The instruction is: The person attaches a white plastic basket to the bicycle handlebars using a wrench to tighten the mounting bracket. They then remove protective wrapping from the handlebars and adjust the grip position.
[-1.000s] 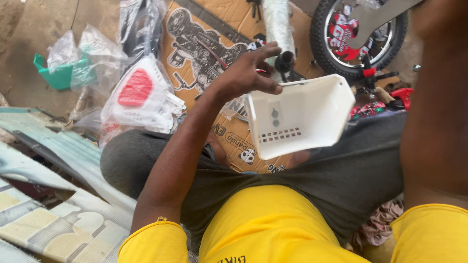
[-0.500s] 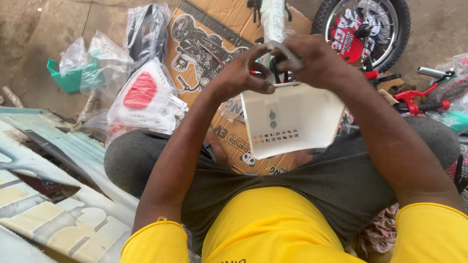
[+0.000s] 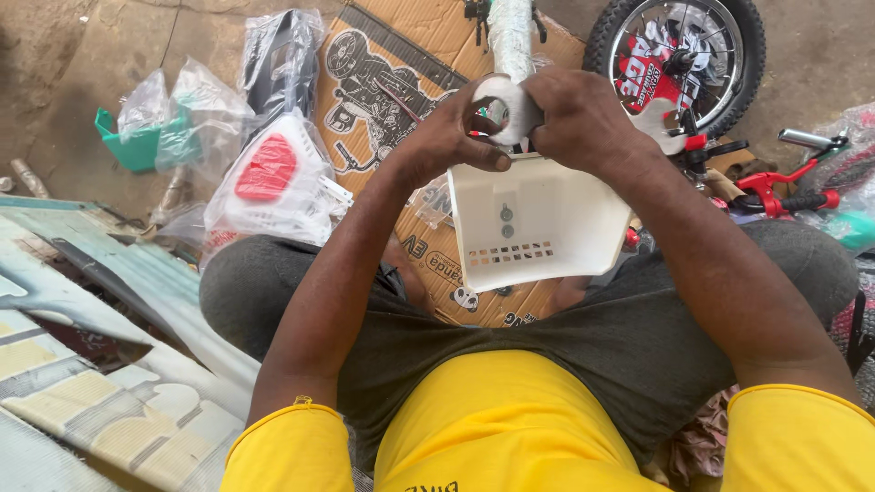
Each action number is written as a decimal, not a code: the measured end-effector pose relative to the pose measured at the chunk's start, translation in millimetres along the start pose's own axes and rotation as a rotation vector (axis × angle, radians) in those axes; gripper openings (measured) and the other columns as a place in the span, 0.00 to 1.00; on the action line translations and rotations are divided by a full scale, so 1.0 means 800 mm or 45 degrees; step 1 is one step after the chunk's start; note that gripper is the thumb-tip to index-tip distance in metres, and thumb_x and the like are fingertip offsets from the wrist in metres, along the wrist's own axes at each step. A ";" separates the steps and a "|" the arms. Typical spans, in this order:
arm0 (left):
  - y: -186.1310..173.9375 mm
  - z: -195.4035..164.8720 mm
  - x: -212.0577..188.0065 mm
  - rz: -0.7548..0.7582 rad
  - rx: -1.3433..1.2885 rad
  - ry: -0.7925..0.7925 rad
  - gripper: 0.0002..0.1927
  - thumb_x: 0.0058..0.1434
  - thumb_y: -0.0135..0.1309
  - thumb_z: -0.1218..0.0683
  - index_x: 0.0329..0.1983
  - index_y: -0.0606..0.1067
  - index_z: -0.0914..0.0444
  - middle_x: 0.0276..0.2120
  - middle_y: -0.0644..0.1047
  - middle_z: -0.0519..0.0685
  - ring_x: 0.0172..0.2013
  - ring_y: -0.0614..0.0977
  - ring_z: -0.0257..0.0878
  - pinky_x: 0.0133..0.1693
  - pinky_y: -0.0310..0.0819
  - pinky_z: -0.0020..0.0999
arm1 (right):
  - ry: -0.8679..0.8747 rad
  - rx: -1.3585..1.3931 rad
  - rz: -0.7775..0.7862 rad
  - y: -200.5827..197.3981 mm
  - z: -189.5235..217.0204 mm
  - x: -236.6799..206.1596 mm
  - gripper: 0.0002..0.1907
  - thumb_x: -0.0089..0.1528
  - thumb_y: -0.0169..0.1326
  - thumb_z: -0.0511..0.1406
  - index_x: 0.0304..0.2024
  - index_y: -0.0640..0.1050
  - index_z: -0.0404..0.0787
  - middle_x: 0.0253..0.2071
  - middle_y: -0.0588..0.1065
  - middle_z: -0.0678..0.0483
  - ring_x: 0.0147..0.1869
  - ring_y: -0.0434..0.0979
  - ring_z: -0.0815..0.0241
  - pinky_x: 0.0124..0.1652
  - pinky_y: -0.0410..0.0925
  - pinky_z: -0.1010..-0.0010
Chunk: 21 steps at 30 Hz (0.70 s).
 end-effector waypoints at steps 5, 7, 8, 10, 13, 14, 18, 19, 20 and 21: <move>0.004 0.001 0.005 -0.040 0.150 0.010 0.62 0.38 0.74 0.55 0.76 0.52 0.67 0.71 0.63 0.59 0.55 0.79 0.50 0.58 0.79 0.46 | -0.156 0.503 -0.132 -0.015 0.003 -0.005 0.14 0.60 0.67 0.31 0.43 0.76 0.32 0.49 0.77 0.43 0.47 0.81 0.46 0.44 0.74 0.59; 0.003 0.003 0.005 -0.035 0.140 -0.001 0.63 0.38 0.73 0.55 0.76 0.52 0.67 0.71 0.63 0.59 0.55 0.79 0.51 0.57 0.80 0.47 | -0.068 0.575 -0.036 -0.009 -0.002 -0.004 0.15 0.60 0.64 0.30 0.48 0.77 0.33 0.45 0.77 0.46 0.47 0.82 0.48 0.44 0.75 0.61; 0.002 0.003 0.003 -0.032 0.147 0.015 0.62 0.38 0.73 0.55 0.76 0.52 0.68 0.71 0.64 0.60 0.55 0.79 0.52 0.58 0.80 0.48 | -0.033 0.613 0.012 -0.006 -0.003 -0.003 0.16 0.60 0.63 0.29 0.50 0.78 0.34 0.42 0.77 0.47 0.47 0.82 0.49 0.44 0.75 0.62; 0.000 0.003 0.001 -0.032 0.140 0.018 0.61 0.39 0.73 0.54 0.76 0.54 0.69 0.69 0.67 0.64 0.56 0.79 0.52 0.60 0.79 0.48 | -0.107 0.278 -0.073 -0.005 0.003 -0.001 0.13 0.59 0.65 0.28 0.45 0.77 0.32 0.41 0.77 0.45 0.47 0.81 0.46 0.46 0.75 0.58; 0.001 0.001 -0.001 -0.029 0.104 -0.002 0.60 0.40 0.74 0.53 0.75 0.57 0.70 0.66 0.71 0.68 0.58 0.80 0.52 0.62 0.77 0.49 | -0.060 -0.023 -0.077 -0.002 0.004 -0.001 0.15 0.52 0.66 0.27 0.41 0.78 0.32 0.39 0.77 0.44 0.45 0.81 0.44 0.43 0.75 0.56; 0.002 -0.001 0.000 -0.031 0.100 0.015 0.60 0.39 0.75 0.53 0.74 0.57 0.70 0.67 0.69 0.66 0.58 0.79 0.52 0.62 0.77 0.49 | -0.018 -0.091 -0.055 -0.001 0.002 -0.001 0.17 0.49 0.66 0.27 0.40 0.78 0.32 0.38 0.77 0.43 0.44 0.81 0.43 0.41 0.75 0.56; 0.004 -0.003 0.002 -0.051 0.204 -0.010 0.62 0.37 0.74 0.52 0.75 0.54 0.67 0.66 0.68 0.61 0.56 0.80 0.53 0.60 0.76 0.48 | -0.191 0.467 -0.044 -0.007 0.003 -0.004 0.16 0.59 0.65 0.30 0.47 0.77 0.33 0.43 0.76 0.45 0.44 0.81 0.47 0.42 0.75 0.60; 0.004 -0.003 0.002 -0.051 0.197 -0.012 0.62 0.37 0.74 0.53 0.74 0.55 0.66 0.66 0.68 0.60 0.55 0.80 0.52 0.59 0.77 0.48 | -0.108 0.504 -0.012 -0.004 -0.001 -0.003 0.15 0.60 0.65 0.30 0.47 0.77 0.33 0.40 0.76 0.47 0.43 0.81 0.48 0.41 0.74 0.60; 0.002 -0.002 0.002 -0.054 0.191 -0.016 0.62 0.36 0.74 0.53 0.74 0.55 0.66 0.66 0.69 0.59 0.55 0.80 0.52 0.58 0.77 0.48 | -0.027 0.542 0.022 -0.002 -0.004 -0.002 0.14 0.61 0.65 0.31 0.47 0.77 0.34 0.38 0.75 0.48 0.41 0.81 0.48 0.39 0.74 0.61; 0.001 -0.002 0.002 -0.057 0.188 -0.018 0.61 0.36 0.73 0.53 0.74 0.56 0.66 0.65 0.69 0.58 0.55 0.79 0.51 0.58 0.78 0.48 | -0.079 0.391 -0.011 -0.002 -0.001 -0.001 0.14 0.58 0.65 0.30 0.43 0.77 0.34 0.37 0.75 0.47 0.41 0.80 0.46 0.40 0.74 0.59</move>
Point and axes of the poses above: each hand's wrist, its own x-axis towards the middle knuckle, its own y-axis out of the palm, z = x × y, the point moved 5 cm from there along x, towards the middle knuckle
